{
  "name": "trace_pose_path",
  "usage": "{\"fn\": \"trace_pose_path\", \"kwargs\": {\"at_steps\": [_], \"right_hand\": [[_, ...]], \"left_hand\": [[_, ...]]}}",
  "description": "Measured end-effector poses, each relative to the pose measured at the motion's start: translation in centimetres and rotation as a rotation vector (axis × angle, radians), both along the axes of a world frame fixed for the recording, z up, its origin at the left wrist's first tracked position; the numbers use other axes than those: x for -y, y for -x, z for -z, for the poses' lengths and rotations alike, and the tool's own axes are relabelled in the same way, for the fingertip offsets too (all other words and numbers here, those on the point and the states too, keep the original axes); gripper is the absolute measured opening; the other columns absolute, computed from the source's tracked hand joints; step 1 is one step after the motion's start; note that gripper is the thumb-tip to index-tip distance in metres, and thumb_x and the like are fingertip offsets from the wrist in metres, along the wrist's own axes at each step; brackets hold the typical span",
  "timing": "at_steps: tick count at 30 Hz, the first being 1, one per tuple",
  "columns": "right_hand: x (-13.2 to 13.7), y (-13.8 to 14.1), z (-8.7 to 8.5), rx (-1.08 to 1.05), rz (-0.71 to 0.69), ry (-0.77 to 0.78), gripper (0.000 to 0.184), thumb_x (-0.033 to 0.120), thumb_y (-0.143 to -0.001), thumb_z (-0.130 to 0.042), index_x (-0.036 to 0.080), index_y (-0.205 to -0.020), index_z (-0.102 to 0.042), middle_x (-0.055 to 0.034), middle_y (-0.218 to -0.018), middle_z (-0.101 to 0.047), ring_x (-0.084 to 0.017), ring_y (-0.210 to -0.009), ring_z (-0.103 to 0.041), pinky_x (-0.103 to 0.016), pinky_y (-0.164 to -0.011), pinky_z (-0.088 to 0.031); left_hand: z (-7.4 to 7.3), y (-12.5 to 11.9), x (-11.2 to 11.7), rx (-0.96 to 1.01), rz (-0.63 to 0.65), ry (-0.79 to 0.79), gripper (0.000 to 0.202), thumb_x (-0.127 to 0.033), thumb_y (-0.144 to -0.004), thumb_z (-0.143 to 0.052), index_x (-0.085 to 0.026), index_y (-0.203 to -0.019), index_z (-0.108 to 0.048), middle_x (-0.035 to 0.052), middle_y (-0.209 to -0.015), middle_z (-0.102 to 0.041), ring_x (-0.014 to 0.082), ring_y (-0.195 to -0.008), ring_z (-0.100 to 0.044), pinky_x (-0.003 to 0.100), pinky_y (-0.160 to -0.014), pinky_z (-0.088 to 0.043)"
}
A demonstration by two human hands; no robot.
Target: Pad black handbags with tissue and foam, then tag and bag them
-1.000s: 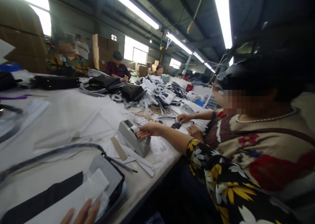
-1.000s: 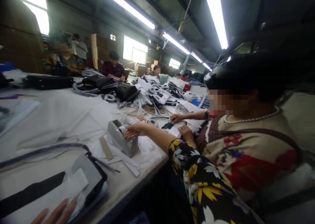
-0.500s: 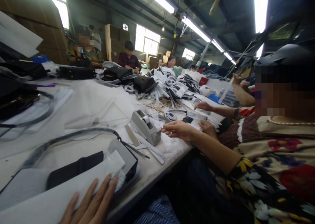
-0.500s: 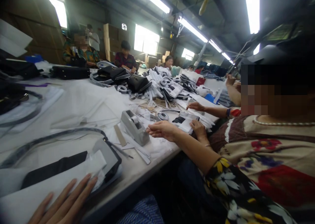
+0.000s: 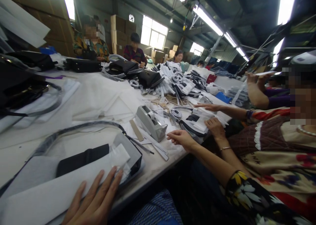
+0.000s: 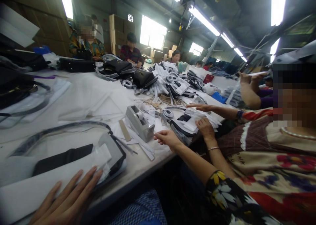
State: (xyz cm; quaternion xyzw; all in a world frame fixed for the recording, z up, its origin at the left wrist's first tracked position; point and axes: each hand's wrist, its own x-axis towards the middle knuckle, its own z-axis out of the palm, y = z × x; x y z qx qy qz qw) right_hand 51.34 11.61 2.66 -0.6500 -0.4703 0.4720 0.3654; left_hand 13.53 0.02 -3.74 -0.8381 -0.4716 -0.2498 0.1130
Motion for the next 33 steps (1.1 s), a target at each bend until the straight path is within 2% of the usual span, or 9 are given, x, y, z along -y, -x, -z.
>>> {"fn": "trace_pose_path", "kwargs": {"at_steps": [3,5,9,13,17,21,25,30,33], "right_hand": [[0.2,-0.9,0.5,0.121,-0.023,-0.086,0.022,0.036,-0.075,-0.077,0.015,-0.080,-0.076,-0.0055,-0.076,-0.074,-0.010,-0.055,-0.057,-0.020,-0.054,-0.047],[1.0,-1.4,-0.3,0.270,-0.104,-0.183,0.017,0.033,-0.079,-0.074,0.018,-0.086,-0.077,-0.0044,-0.079,-0.075,-0.013,-0.059,-0.060,-0.024,-0.061,-0.050],[2.8,-0.7,-3.9,0.668,-0.523,-0.437,0.022,0.033,-0.092,-0.058,0.023,-0.099,-0.076,-0.0065,-0.093,-0.076,-0.017,-0.074,-0.069,-0.029,-0.075,-0.052],[3.0,3.9,-7.7,0.746,-0.913,-0.524,0.026,0.036,-0.097,-0.054,0.025,-0.107,-0.075,-0.0087,-0.095,-0.075,-0.019,-0.085,-0.068,-0.027,-0.078,-0.049],[1.0,10.4,-9.8,0.649,-1.232,-0.533,0.028,0.043,-0.096,-0.055,0.024,-0.101,-0.076,-0.0066,-0.086,-0.072,-0.015,-0.076,-0.065,-0.023,-0.071,-0.045],[-2.5,16.5,-9.7,0.701,-1.471,-0.602,0.025,0.039,-0.094,-0.058,0.022,-0.088,-0.075,-0.0024,-0.077,-0.069,-0.013,-0.068,-0.061,-0.023,-0.062,-0.039],[-5.4,21.0,-8.3,0.952,-1.673,-0.562,0.014,0.031,-0.087,-0.067,0.021,-0.081,-0.075,-0.0018,-0.077,-0.071,-0.014,-0.067,-0.060,-0.025,-0.057,-0.033],[-6.1,25.0,-7.3,1.250,-1.828,-0.454,0.016,0.035,-0.085,-0.070,0.022,-0.085,-0.078,-0.0061,-0.079,-0.074,-0.019,-0.069,-0.062,-0.028,-0.054,-0.029],[-6.1,26.9,-7.3,1.336,-1.848,-0.364,0.008,0.030,-0.077,-0.079,0.022,-0.077,-0.079,-0.0046,-0.070,-0.072,-0.018,-0.064,-0.062,-0.028,-0.054,-0.032]], "left_hand": [[0.0,-0.1,0.1,-0.008,0.008,-0.041,0.070,-0.007,-0.088,-0.037,-0.031,-0.153,-0.031,-0.0012,-0.152,-0.045,0.0232,-0.143,-0.036,0.046,-0.124,-0.011],[-0.1,-0.1,0.2,-0.028,-0.002,-0.053,0.070,-0.004,-0.087,-0.037,-0.030,-0.153,-0.033,-0.0005,-0.152,-0.045,0.0242,-0.142,-0.039,0.047,-0.124,-0.013],[-0.7,-0.3,0.3,-0.036,-0.024,-0.031,0.068,-0.005,-0.089,-0.036,-0.031,-0.153,-0.033,-0.0004,-0.152,-0.044,0.0243,-0.140,-0.041,0.049,-0.124,-0.015],[-1.5,-0.5,0.5,-0.072,-0.052,-0.034,0.062,-0.007,-0.093,-0.035,-0.028,-0.151,-0.037,-0.0017,-0.154,-0.042,0.0232,-0.139,-0.043,0.046,-0.125,-0.013],[-2.2,-0.7,0.6,-0.099,-0.077,-0.048,0.057,-0.008,-0.096,-0.033,-0.028,-0.149,-0.042,-0.0041,-0.154,-0.042,0.0218,-0.136,-0.047,0.043,-0.125,-0.013],[-2.5,-1.3,0.7,-0.022,-0.109,-0.046,0.051,-0.010,-0.099,-0.031,-0.028,-0.144,-0.048,-0.0049,-0.150,-0.047,0.0214,-0.134,-0.049,0.043,-0.125,-0.015],[-2.5,-1.7,0.7,0.079,-0.110,-0.057,0.044,-0.024,-0.104,-0.029,-0.026,-0.139,-0.055,-0.0031,-0.147,-0.052,0.0216,-0.134,-0.050,0.043,-0.124,-0.018],[-2.3,-1.9,0.6,0.167,-0.112,-0.055,0.044,-0.024,-0.105,-0.027,-0.025,-0.135,-0.059,0.0007,-0.145,-0.054,0.0217,-0.133,-0.050,0.043,-0.123,-0.019],[-2.3,-1.9,0.6,0.177,-0.098,-0.051,0.043,-0.025,-0.105,-0.029,-0.025,-0.133,-0.060,-0.0027,-0.147,-0.052,0.0216,-0.134,-0.049,0.042,-0.124,-0.019]]}}
